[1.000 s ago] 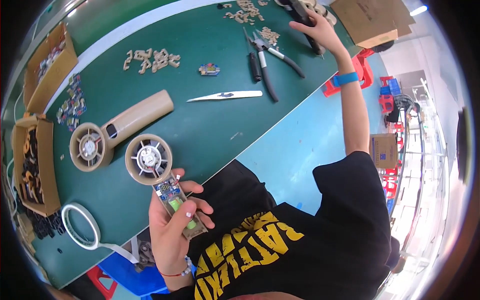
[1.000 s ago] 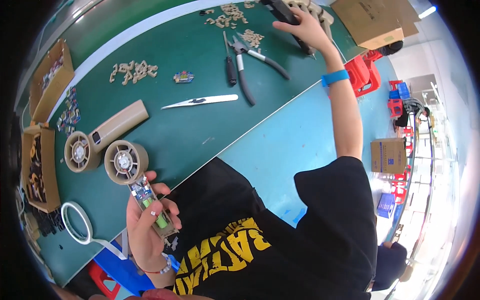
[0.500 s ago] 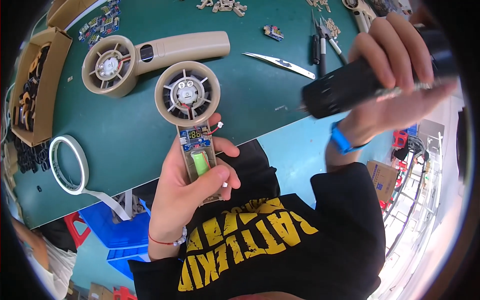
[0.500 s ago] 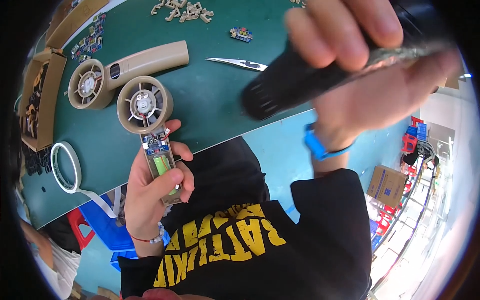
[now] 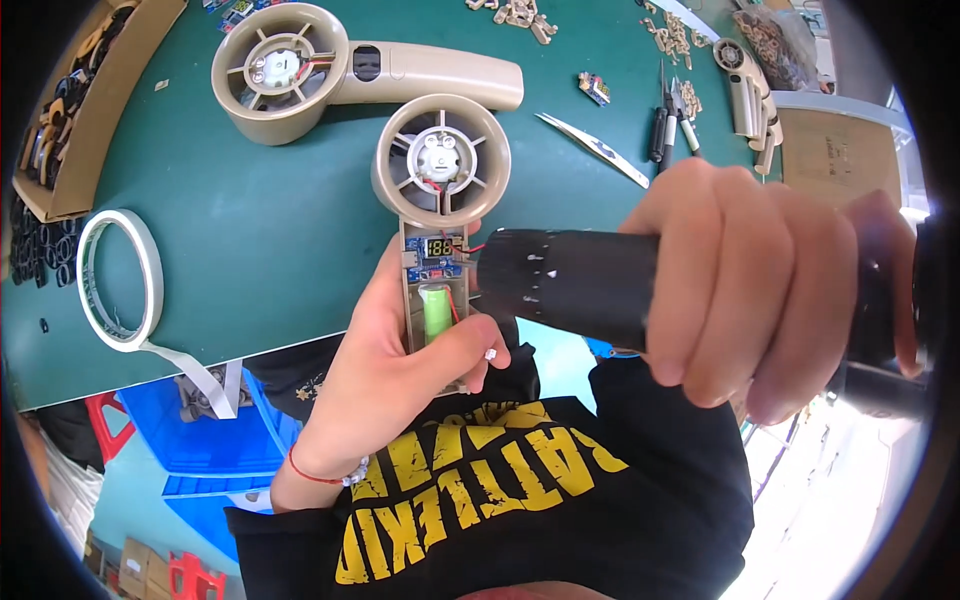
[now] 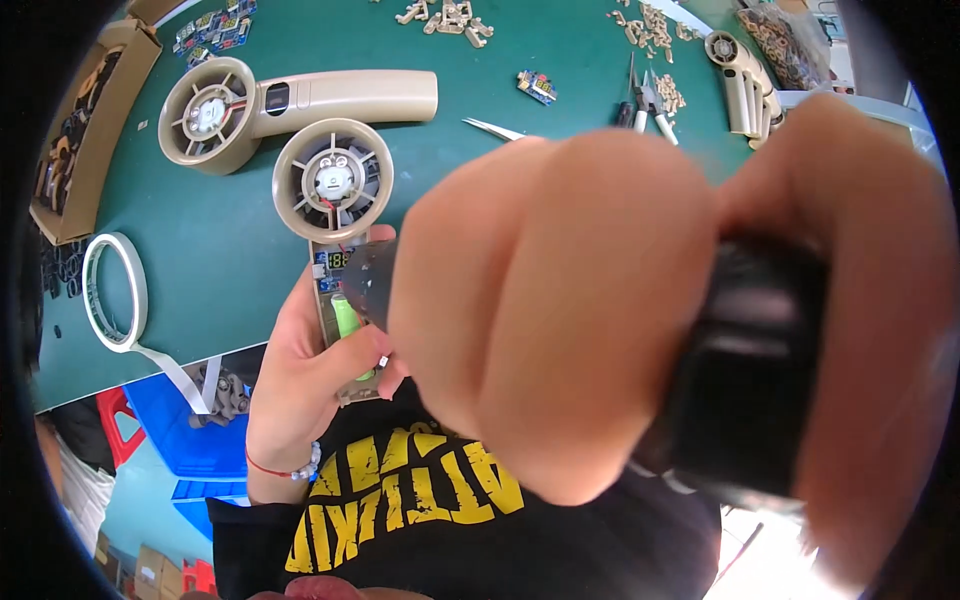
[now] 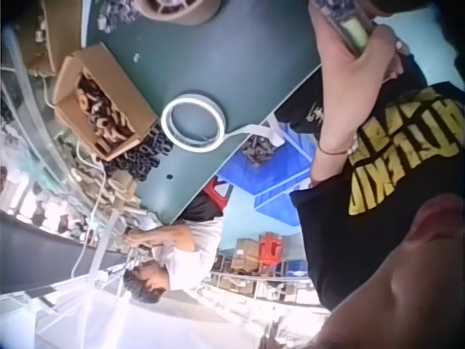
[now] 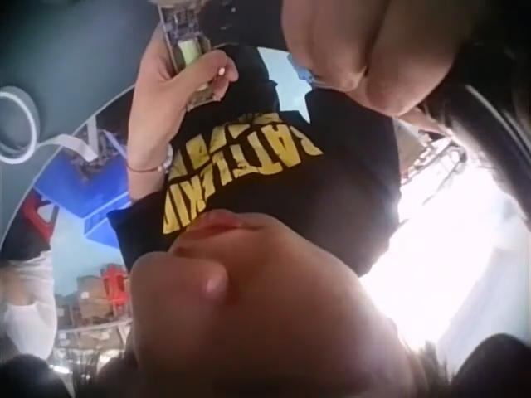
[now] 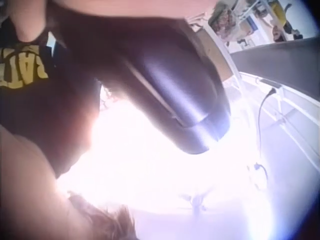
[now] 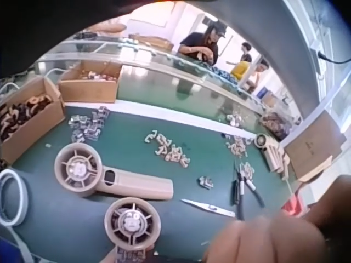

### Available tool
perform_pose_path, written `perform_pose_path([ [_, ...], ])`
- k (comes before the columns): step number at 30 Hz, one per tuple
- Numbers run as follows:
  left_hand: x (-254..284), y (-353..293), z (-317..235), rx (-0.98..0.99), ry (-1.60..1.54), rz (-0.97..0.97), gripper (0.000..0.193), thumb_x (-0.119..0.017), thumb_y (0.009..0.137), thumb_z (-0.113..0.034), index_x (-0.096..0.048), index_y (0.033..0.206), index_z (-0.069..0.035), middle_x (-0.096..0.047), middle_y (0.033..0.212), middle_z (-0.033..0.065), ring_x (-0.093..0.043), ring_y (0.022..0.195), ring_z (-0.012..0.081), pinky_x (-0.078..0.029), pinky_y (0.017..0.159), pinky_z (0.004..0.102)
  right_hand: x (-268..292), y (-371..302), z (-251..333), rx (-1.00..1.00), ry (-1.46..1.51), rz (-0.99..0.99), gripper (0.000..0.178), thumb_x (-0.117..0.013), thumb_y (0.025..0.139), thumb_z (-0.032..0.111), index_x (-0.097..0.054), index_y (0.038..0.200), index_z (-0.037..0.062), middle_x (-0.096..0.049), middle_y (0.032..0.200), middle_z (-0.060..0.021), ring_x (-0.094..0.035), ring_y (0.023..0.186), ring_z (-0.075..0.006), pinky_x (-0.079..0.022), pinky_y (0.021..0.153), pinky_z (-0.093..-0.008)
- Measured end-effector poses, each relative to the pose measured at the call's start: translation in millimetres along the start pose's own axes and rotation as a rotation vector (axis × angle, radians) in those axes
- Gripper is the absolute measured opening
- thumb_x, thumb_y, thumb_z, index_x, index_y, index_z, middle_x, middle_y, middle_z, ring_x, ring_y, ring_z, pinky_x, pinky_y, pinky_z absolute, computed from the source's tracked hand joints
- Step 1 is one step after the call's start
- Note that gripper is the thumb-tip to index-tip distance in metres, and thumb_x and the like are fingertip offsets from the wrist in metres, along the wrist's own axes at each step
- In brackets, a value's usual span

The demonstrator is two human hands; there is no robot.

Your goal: The person assembles a handheld fan by installing the circuit board and battery into the casing using tweezers and by hand, securing them with an electric screwdriver, snapping on the cover, and pressing the button to test it.

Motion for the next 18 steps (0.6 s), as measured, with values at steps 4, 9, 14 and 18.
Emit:
perform_pose_path([
  [4, -2, 0, -1, 0.019, 0.004, 0.000, 0.060, -0.060, 0.092, 0.006, -0.034, 0.145, -0.003, -0.063, 0.086, 0.0078, -0.061, 0.072, 0.0100, -0.049, 0.060, 0.0228, -8, 6, -7, -0.099, -0.172, -0.127, 0.022, -0.059, 0.098, 0.015, -0.059, 0.119, 0.0070, -0.068, 0.083, -0.0091, -0.065, 0.060, -0.0186, -0.060, 0.055, -0.0297],
  [9, -5, -1, -3, 0.010, 0.003, -0.013, 0.060, -0.059, 0.092, 0.006, -0.033, 0.146, -0.003, -0.064, 0.086, 0.0075, -0.060, 0.071, 0.0096, -0.048, 0.060, 0.0226, -11, 12, -10, -0.106, -0.155, -0.012, 0.023, -0.060, 0.100, 0.019, -0.057, 0.120, 0.0077, -0.068, 0.084, -0.0094, -0.065, 0.060, -0.0185, -0.060, 0.055, -0.0291],
  [14, -4, -1, -1, 0.023, -0.015, -0.025, 0.060, -0.060, 0.092, 0.005, -0.033, 0.145, -0.003, -0.062, 0.088, 0.0065, -0.060, 0.073, 0.0090, -0.048, 0.060, 0.0222, -11, 10, -19, -0.085, -0.130, 0.049, 0.025, -0.059, 0.101, 0.023, -0.056, 0.121, 0.0086, -0.068, 0.085, -0.0098, -0.065, 0.060, -0.0182, -0.060, 0.055, -0.0285],
  [18, -4, 1, 0, 0.025, -0.025, 0.005, 0.060, -0.061, 0.091, 0.005, -0.034, 0.145, -0.003, -0.062, 0.088, 0.0060, -0.060, 0.072, 0.0085, -0.048, 0.060, 0.0221, -4, 2, -14, 0.107, -0.052, -0.035, 0.026, -0.059, 0.101, 0.026, -0.057, 0.120, 0.0091, -0.068, 0.085, -0.0098, -0.065, 0.061, -0.0181, -0.059, 0.055, -0.0286],
])
Point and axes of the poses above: each hand's wrist, its own y-axis towards the middle knuckle, its own x-axis out of the back of the hand, z = x × y, the point moved 9 cm from there along y, towards the middle knuckle
